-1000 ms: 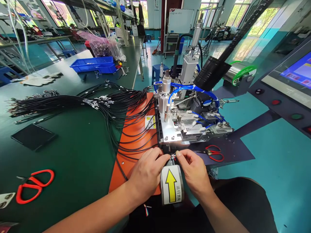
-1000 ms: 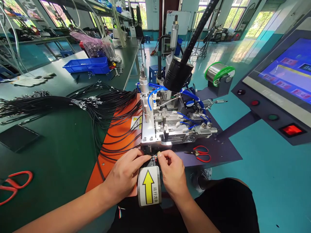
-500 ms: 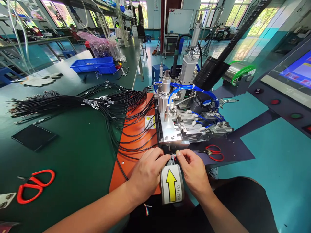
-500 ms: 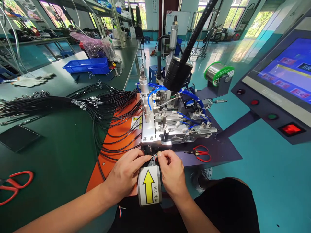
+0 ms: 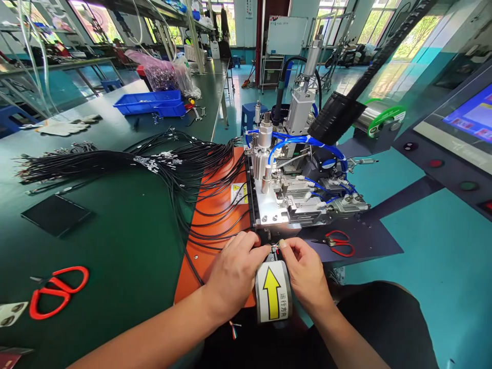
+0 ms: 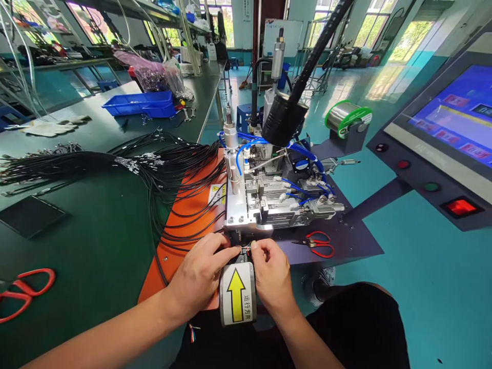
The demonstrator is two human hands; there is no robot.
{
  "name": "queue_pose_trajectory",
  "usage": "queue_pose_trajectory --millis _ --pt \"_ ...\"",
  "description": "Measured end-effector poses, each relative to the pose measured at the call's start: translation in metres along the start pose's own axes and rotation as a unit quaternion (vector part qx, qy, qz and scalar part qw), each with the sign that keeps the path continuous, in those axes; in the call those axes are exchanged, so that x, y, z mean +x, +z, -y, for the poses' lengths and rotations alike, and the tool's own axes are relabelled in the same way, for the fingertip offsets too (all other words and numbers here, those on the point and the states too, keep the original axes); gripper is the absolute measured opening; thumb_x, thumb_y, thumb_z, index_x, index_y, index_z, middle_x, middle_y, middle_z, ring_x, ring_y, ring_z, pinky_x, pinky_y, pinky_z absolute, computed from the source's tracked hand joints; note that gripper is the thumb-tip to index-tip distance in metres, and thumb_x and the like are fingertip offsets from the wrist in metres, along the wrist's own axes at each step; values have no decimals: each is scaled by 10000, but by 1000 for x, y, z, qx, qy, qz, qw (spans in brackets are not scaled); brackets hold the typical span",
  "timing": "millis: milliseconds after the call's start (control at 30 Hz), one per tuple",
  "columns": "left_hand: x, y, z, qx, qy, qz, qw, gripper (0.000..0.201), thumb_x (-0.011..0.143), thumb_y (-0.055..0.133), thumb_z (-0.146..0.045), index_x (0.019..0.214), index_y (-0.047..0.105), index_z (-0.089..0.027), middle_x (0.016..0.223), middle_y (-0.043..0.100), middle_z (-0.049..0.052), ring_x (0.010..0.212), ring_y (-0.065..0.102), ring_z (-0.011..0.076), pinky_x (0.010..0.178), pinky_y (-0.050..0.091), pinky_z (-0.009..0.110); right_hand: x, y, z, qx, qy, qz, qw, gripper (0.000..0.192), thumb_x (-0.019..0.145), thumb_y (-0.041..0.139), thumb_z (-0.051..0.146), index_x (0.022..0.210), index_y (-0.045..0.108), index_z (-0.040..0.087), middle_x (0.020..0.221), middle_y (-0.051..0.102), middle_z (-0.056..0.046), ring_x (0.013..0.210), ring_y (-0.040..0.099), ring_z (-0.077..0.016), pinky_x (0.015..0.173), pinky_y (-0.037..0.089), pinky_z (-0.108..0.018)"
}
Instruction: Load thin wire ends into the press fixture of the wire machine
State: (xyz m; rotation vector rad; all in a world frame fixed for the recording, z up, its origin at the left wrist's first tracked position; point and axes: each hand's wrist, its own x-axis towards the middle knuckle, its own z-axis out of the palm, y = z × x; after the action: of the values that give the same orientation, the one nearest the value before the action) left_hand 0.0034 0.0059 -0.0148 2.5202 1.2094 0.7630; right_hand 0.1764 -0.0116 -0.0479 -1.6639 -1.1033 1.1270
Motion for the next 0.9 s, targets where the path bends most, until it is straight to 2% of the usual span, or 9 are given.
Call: queue_pose_trajectory --millis 167,267,433,500,667,767,900 --pt "0 2 2 -33 6 -7 999 232 924 484 -112 1056 669 -157 938 529 71 867 448 187 752 424 323 -8 -12 6 40 29 53 997 473 867 556 601 881 642 136 787 600 -68 703 506 -156 585 377 -247" --pt "0 3 3 -43 7 -8 999 215 923 492 -117 1040 669 -151 923 526 67 855 445 182 743 417 318 -11 -17 14 64 67 106 990 464 828 601 589 796 619 126 687 529 -53 595 413 -124 505 276 -240" --pt "0 4 4 -46 11 -13 999 215 914 502 -103 1042 669 -150 922 524 65 850 446 179 727 405 312 -6 -18 23 60 107 142 982 452 813 629 560 735 558 121 581 362 9 516 250 -75 476 159 -234" --pt "0 5 4 -47 11 -12 999 217 913 500 -98 1036 672 -146 919 524 66 852 448 180 727 406 311 -4 -18 25 34 89 130 987 434 823 624 543 746 579 119 596 405 2 528 286 -80 484 197 -235" --pt "1 5 4 -55 18 -21 998 224 923 487 -102 1043 673 -137 916 532 68 841 453 176 720 412 308 -6 -20 28 -84 9 56 995 320 849 612 462 806 675 151 769 616 -35 688 514 -141 629 376 -265" --pt "0 5 4 -51 17 -21 998 220 922 493 -101 1044 672 -142 919 534 64 842 453 173 722 414 305 -7 -21 27 -166 -58 22 984 288 886 559 442 820 681 190 792 629 -14 706 551 -141 661 397 -273" --pt "0 6 3 -53 18 -23 998 216 917 504 -98 1045 672 -140 919 533 65 844 451 172 723 417 304 -3 -21 23 -183 -100 25 978 290 906 535 437 813 664 195 784 615 -10 684 542 -133 649 403 -275"
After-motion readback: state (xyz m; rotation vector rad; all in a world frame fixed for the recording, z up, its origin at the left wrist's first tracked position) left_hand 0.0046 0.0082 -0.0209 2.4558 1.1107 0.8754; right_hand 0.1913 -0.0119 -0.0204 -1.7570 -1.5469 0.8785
